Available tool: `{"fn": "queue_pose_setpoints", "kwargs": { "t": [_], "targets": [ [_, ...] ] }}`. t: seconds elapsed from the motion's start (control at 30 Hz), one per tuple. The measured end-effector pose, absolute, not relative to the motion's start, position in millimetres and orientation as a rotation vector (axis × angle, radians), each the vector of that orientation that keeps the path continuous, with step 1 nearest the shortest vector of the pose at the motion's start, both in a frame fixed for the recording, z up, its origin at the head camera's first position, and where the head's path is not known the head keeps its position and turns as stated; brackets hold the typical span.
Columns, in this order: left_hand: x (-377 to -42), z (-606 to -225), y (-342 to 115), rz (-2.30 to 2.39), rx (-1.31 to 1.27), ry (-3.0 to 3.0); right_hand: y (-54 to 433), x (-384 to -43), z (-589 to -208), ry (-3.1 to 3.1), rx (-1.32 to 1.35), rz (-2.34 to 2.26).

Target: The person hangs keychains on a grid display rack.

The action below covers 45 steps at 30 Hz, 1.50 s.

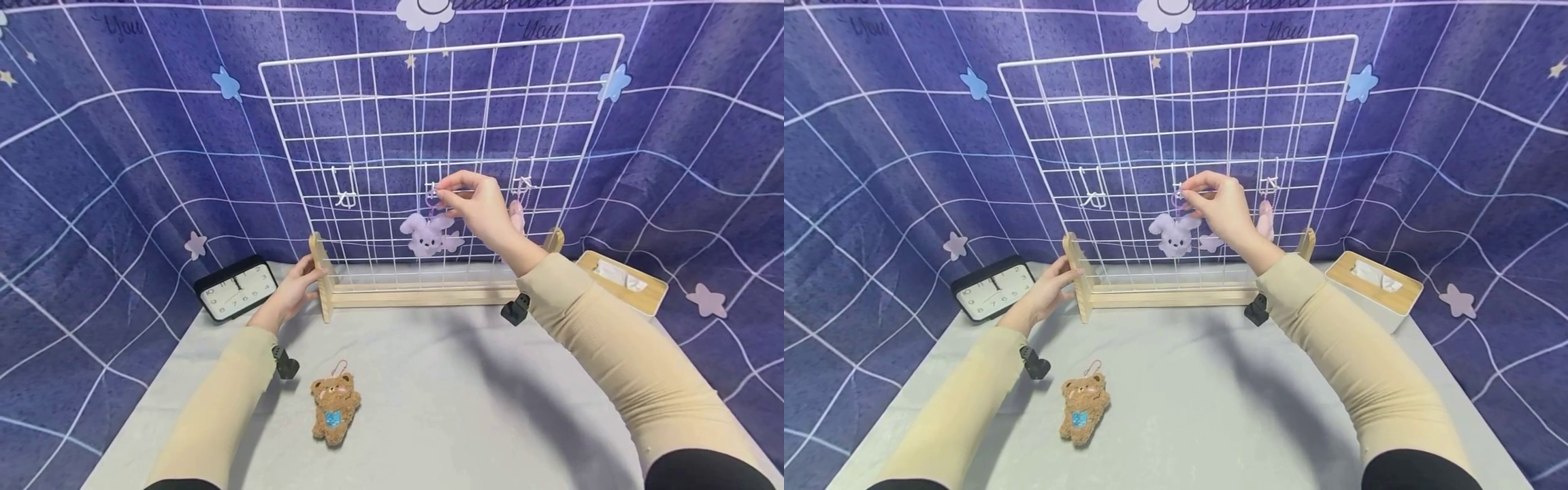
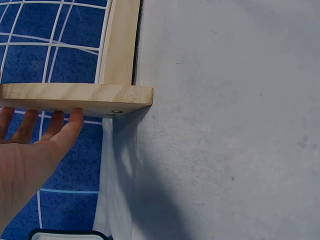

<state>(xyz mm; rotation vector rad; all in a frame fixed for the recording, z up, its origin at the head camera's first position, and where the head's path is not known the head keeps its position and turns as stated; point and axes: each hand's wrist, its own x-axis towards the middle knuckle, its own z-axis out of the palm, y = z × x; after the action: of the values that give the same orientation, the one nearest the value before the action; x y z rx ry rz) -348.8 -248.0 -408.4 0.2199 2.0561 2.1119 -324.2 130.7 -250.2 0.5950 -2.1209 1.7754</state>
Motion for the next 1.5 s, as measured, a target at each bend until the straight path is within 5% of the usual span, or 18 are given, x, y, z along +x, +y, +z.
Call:
{"fn": "queue_pose_setpoints", "kwargs": {
  "t": [1.5],
  "targets": [
    [-359.8, -425.8, -249.6, 2.084, 0.225, 2.131, 142.3, -314.9, -266.0, -2.055, 0.649, 1.738]
  ]
}}
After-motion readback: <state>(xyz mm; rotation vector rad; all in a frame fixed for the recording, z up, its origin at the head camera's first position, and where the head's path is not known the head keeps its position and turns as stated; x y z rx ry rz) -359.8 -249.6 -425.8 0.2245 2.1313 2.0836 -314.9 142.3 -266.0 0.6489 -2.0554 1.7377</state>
